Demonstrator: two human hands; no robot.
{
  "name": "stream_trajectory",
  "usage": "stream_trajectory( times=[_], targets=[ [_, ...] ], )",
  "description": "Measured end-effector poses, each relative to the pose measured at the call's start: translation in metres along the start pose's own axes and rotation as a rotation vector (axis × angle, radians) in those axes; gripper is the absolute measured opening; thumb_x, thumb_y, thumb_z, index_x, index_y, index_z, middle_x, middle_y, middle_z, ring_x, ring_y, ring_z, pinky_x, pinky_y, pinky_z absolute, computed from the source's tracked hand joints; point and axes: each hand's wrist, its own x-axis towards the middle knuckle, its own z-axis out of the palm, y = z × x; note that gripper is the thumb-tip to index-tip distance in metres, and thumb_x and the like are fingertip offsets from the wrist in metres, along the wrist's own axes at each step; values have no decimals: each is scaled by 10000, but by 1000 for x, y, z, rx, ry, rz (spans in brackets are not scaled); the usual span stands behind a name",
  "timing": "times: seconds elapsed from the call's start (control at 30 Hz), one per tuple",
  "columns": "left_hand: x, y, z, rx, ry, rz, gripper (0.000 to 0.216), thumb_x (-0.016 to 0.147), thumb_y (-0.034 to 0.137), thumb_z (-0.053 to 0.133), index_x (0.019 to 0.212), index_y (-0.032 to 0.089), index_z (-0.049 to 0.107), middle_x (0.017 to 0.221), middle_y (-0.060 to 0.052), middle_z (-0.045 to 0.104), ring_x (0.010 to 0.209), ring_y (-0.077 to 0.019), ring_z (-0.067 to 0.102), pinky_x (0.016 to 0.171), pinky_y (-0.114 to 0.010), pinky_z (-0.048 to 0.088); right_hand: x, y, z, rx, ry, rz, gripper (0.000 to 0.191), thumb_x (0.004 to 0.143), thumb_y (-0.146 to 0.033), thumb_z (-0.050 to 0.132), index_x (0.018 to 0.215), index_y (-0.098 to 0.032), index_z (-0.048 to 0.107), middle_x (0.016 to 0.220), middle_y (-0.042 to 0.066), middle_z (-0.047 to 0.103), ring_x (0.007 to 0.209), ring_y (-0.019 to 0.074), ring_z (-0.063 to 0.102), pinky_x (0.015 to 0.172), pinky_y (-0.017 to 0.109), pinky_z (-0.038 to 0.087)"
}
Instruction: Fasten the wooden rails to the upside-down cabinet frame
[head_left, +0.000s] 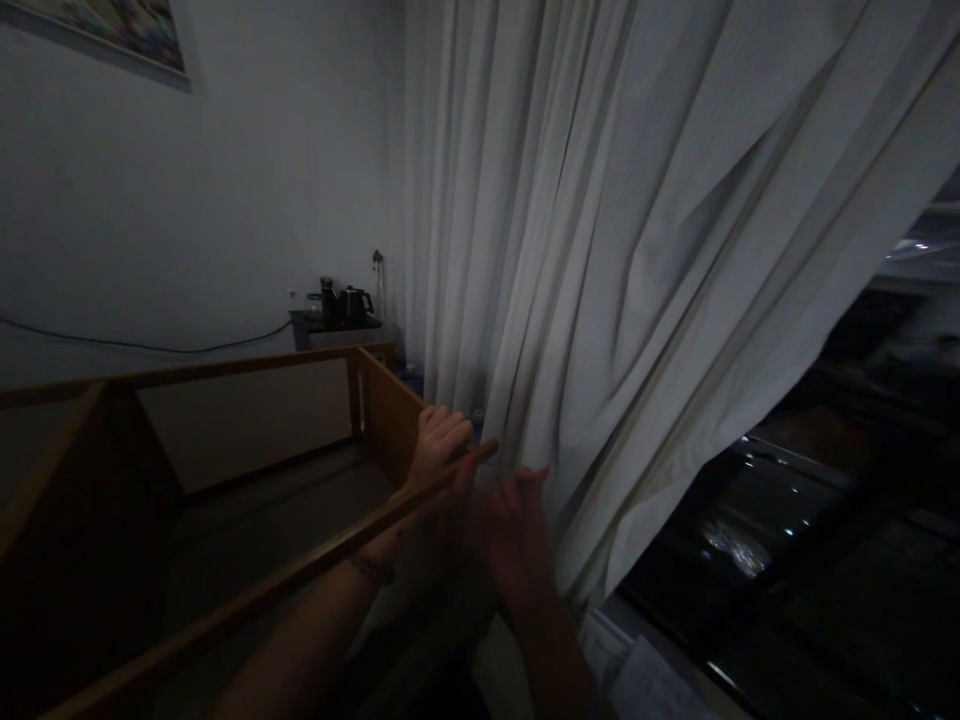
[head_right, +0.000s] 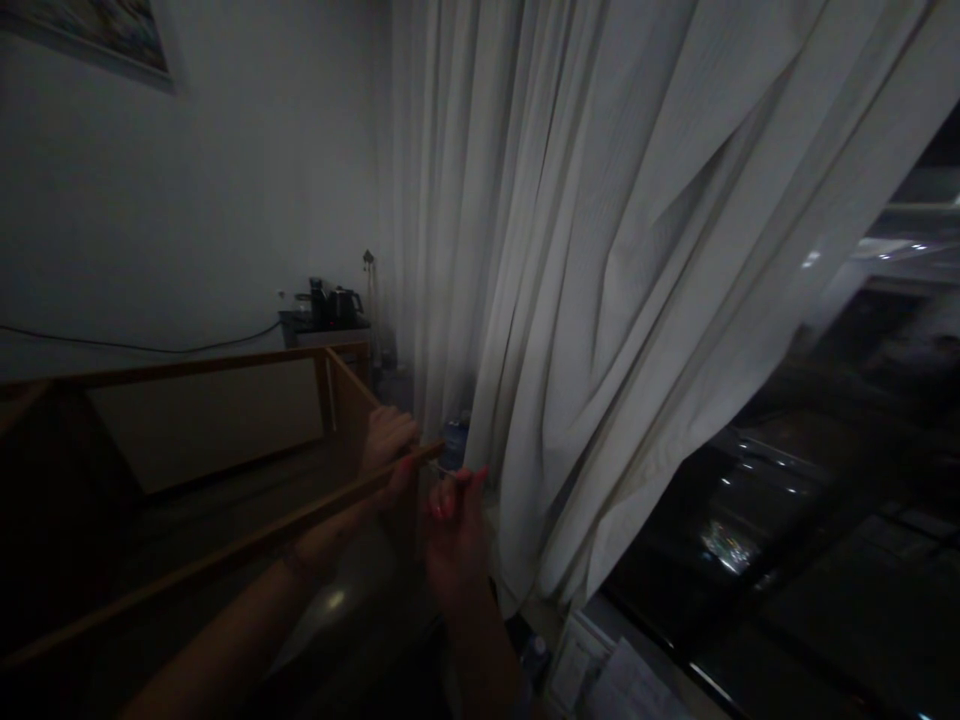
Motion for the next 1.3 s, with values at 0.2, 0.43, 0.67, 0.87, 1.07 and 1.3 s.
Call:
stream_trajectory(
  times=[0.2,0.43,0.67,0.87,1.07,1.3],
  targets=[
    [0,0,1,-10,9,-24,367,918,480,241,685,229,372,644,-17,423,691,-225,405,736,-433,316,-7,-20,-11,-399,71,-74,481,988,-577,354,927,-216,666,598,-28,492,539,139,483,516,251,405],
    [0,0,-1,-22,-11,-15,391,920,499,222,686,228,378,639,-25,434,696,-229,413,726,-438,322,-2,-36,-35,-855,-257,-437,395,1005,-480,399,1042,-258,723,743,12,640,698,171,604,679,294,465],
    [0,-1,0,-8,-1,-9,397,930,502,217,687,230,372,637,-17,419,684,-224,400,714,-432,316,-7,-39,-29,-662,-263,-265,341,997,-423,441,1137,-268,710,794,2,616,746,162,597,704,273,488],
    [1,1,0,-5,12,-26,452,938,546,167,676,234,362,636,-18,420,683,-223,401,713,-432,325,-13,-35,-28,-779,-272,-395,352,973,-268,462,1280,-310,628,924,26,618,869,187,587,771,309,500],
    [1,1,-2,3,-16,-16,441,941,539,178,691,231,371,642,-17,422,685,-222,409,717,-436,325,-7,-35,-42,-1073,-409,-675,534,960,-152,440,1469,-310,418,980,60,621,910,216,555,816,374,501],
    [3,4,-5,-29,-38,-17,424,944,522,212,675,230,364,640,-21,434,699,-227,414,723,-427,318,9,-47,-55,-1249,-615,-854,641,1001,-144,416,1561,-273,133,1046,84,677,939,213,620,835,364,548]
  ],
)
